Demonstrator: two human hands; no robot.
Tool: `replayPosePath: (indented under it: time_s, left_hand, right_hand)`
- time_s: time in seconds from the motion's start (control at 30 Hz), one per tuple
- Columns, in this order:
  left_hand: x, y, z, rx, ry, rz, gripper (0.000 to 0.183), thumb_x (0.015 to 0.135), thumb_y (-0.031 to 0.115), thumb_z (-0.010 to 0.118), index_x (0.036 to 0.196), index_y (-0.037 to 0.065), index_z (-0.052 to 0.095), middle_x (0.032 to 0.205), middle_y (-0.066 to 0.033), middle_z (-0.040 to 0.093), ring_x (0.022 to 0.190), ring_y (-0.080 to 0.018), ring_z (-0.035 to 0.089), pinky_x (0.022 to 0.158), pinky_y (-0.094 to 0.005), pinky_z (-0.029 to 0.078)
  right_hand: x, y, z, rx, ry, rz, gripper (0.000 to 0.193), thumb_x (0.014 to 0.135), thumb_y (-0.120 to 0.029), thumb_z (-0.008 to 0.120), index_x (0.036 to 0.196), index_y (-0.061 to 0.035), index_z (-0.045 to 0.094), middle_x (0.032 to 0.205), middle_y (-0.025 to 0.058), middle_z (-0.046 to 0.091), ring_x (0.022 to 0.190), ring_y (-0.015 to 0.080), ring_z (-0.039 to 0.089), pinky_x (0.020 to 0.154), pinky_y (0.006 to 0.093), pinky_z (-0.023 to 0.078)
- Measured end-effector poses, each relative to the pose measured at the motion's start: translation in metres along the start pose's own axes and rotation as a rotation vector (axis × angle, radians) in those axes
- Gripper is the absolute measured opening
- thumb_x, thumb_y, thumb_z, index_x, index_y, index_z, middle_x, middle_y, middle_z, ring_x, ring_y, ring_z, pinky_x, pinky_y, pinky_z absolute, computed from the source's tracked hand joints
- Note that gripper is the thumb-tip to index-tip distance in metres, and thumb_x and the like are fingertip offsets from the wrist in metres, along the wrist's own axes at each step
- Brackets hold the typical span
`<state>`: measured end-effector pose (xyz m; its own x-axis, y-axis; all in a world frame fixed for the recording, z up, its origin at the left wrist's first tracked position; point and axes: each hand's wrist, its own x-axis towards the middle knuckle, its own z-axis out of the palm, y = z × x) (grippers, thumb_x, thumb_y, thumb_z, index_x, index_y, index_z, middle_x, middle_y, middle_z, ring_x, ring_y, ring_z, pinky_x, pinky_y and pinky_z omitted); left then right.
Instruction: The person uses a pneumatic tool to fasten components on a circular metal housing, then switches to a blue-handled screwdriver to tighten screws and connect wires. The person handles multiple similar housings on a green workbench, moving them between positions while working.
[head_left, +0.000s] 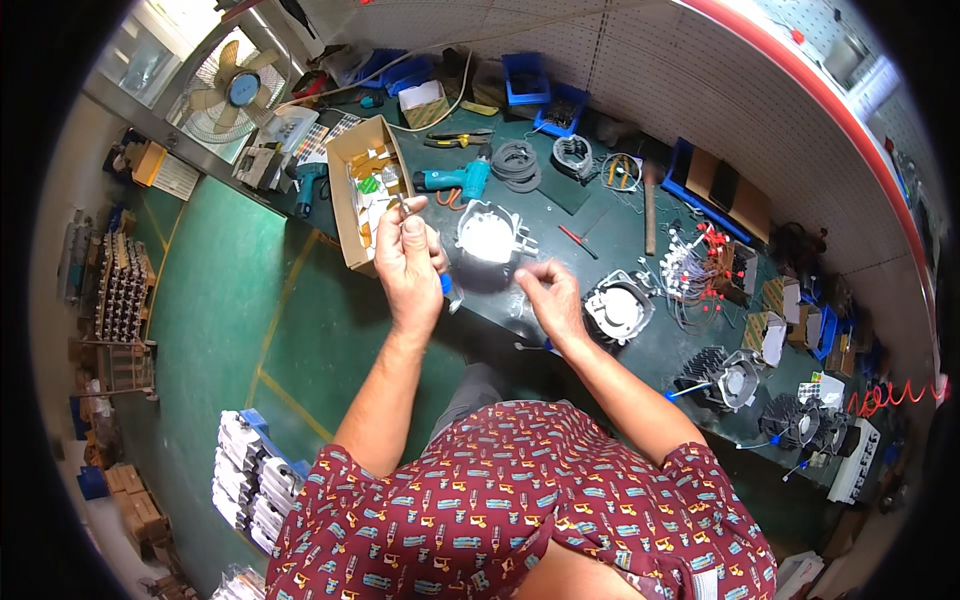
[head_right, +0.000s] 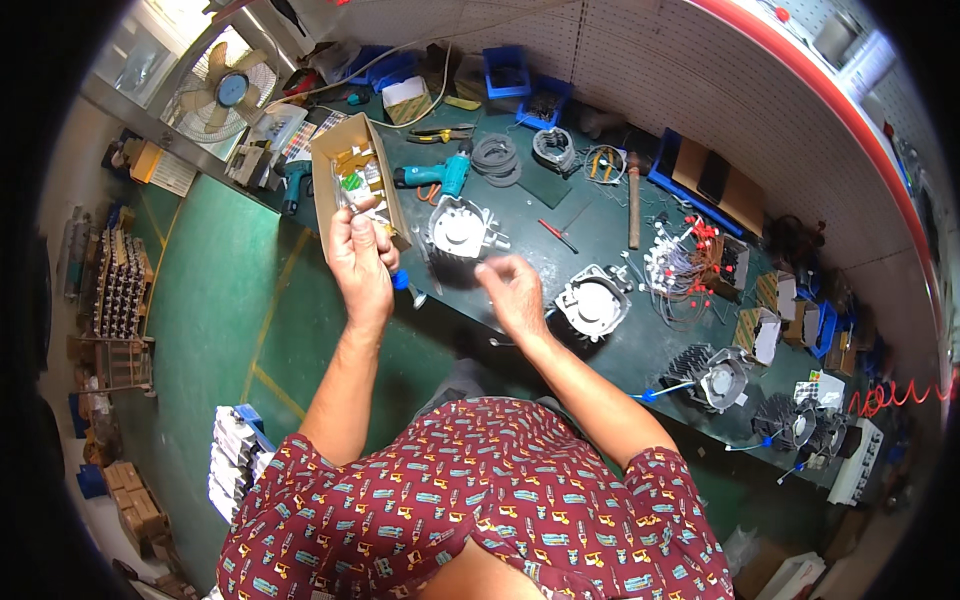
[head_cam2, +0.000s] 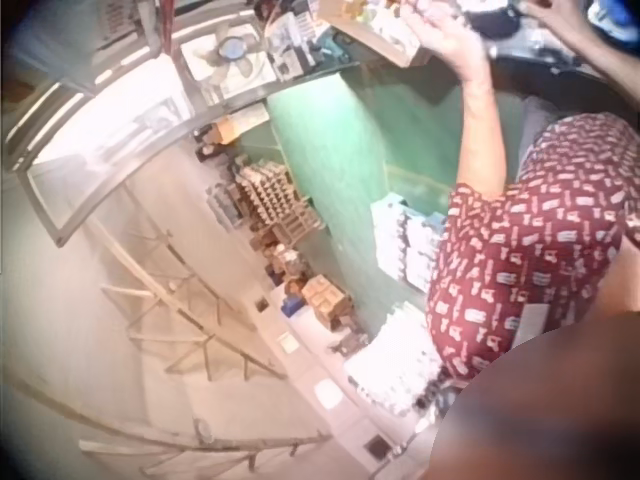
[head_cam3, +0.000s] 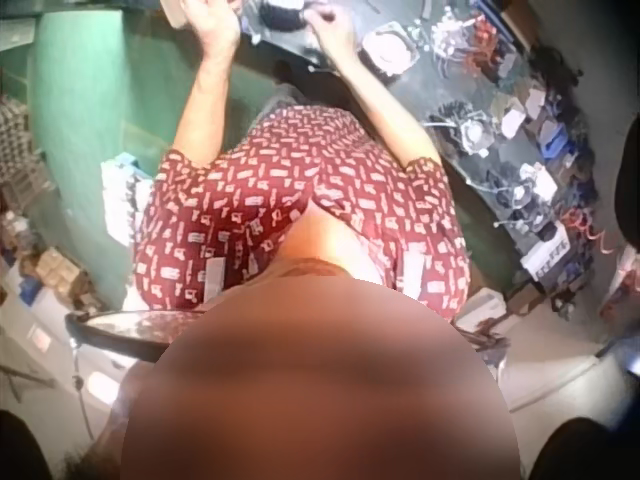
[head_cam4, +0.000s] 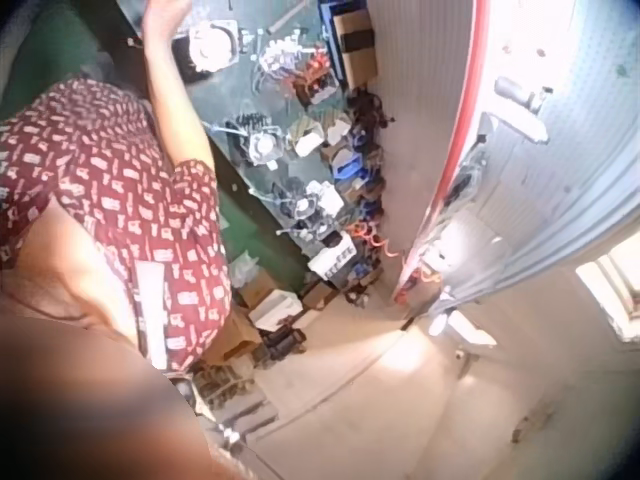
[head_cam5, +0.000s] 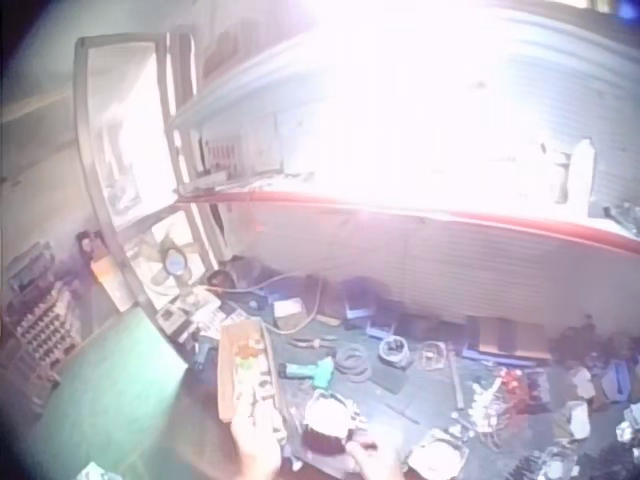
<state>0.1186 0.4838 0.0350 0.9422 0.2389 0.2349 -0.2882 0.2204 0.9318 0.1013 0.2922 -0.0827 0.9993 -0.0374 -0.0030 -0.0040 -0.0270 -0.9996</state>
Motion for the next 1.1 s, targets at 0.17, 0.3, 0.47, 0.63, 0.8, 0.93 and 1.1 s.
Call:
replayPosePath:
  time_s: [0.17,0.3,0.47,0.63,0.8,0.93,1.1]
  left_hand:
    - [0.048,-0.075,-0.097,0.378,-0.128,-0.302,0.030,0.108,0.016,0.050,0.133,0.003,0.062,0.083,0.0019,0.059,0.071,-0.0044,0.050,0.062,-0.0208,0.043]
    - [0.053,-0.124,-0.134,0.379,-0.221,-0.528,0.020,0.103,0.012,0.060,0.117,-0.001,0.066,0.085,-0.0013,0.068,0.072,-0.0066,0.059,0.064,-0.0234,0.049]
    - [0.053,-0.154,-0.159,0.493,-0.392,-0.685,0.017,0.100,0.017,0.067,0.095,0.002,0.065,0.071,0.0004,0.065,0.060,-0.0062,0.057,0.055,-0.0245,0.047]
    - [0.050,-0.179,-0.176,0.581,-0.503,-0.574,0.019,0.101,0.020,0.067,0.092,0.004,0.064,0.073,0.0017,0.062,0.060,-0.0050,0.052,0.054,-0.0241,0.042]
    - [0.042,-0.186,-0.169,0.567,-0.474,-0.578,0.015,0.102,0.016,0.065,0.096,0.002,0.067,0.075,0.0019,0.062,0.065,-0.0048,0.054,0.059,-0.0236,0.043]
    - [0.041,-0.182,-0.161,0.573,-0.502,-0.629,0.015,0.102,0.015,0.064,0.099,0.000,0.067,0.076,0.0025,0.062,0.069,-0.0046,0.054,0.062,-0.0230,0.044]
    - [0.039,-0.187,-0.144,0.486,-0.464,-0.609,0.015,0.102,0.015,0.065,0.098,0.000,0.068,0.076,0.0028,0.062,0.069,-0.0046,0.054,0.063,-0.0227,0.043]
  right_hand:
    - [0.055,0.045,0.058,-0.577,0.338,-0.126,0.065,0.081,-0.017,0.075,0.138,0.0017,0.050,0.131,0.0234,0.057,0.121,0.0377,0.052,0.108,0.0446,0.041]
    - [0.080,0.078,0.054,-0.602,0.259,-0.235,0.058,0.081,-0.008,0.062,0.136,0.0026,0.049,0.133,0.0257,0.055,0.124,0.0450,0.050,0.111,0.0491,0.040]
    - [0.120,0.072,0.019,-0.441,0.004,-0.199,0.067,0.085,-0.010,0.061,0.148,0.0035,0.042,0.143,0.0268,0.053,0.136,0.0413,0.050,0.116,0.0451,0.039]
    - [0.138,0.078,0.024,-0.650,0.152,-0.104,0.059,0.085,-0.017,0.070,0.138,0.0016,0.055,0.147,0.0257,0.053,0.134,0.0407,0.052,0.113,0.0455,0.042]
    - [0.151,0.078,0.019,-0.533,-0.101,-0.214,0.048,0.088,-0.018,0.072,0.133,-0.0029,0.062,0.143,0.0220,0.059,0.131,0.0395,0.055,0.109,0.0462,0.046]
    - [0.155,0.076,0.018,-0.423,-0.156,-0.170,0.046,0.092,-0.018,0.070,0.135,-0.0056,0.061,0.134,0.0197,0.062,0.125,0.0372,0.057,0.105,0.0445,0.048]
    - [0.151,0.069,0.018,-0.463,-0.168,-0.105,0.048,0.093,-0.017,0.071,0.137,-0.0062,0.060,0.136,0.0205,0.060,0.130,0.0367,0.054,0.107,0.0433,0.047]
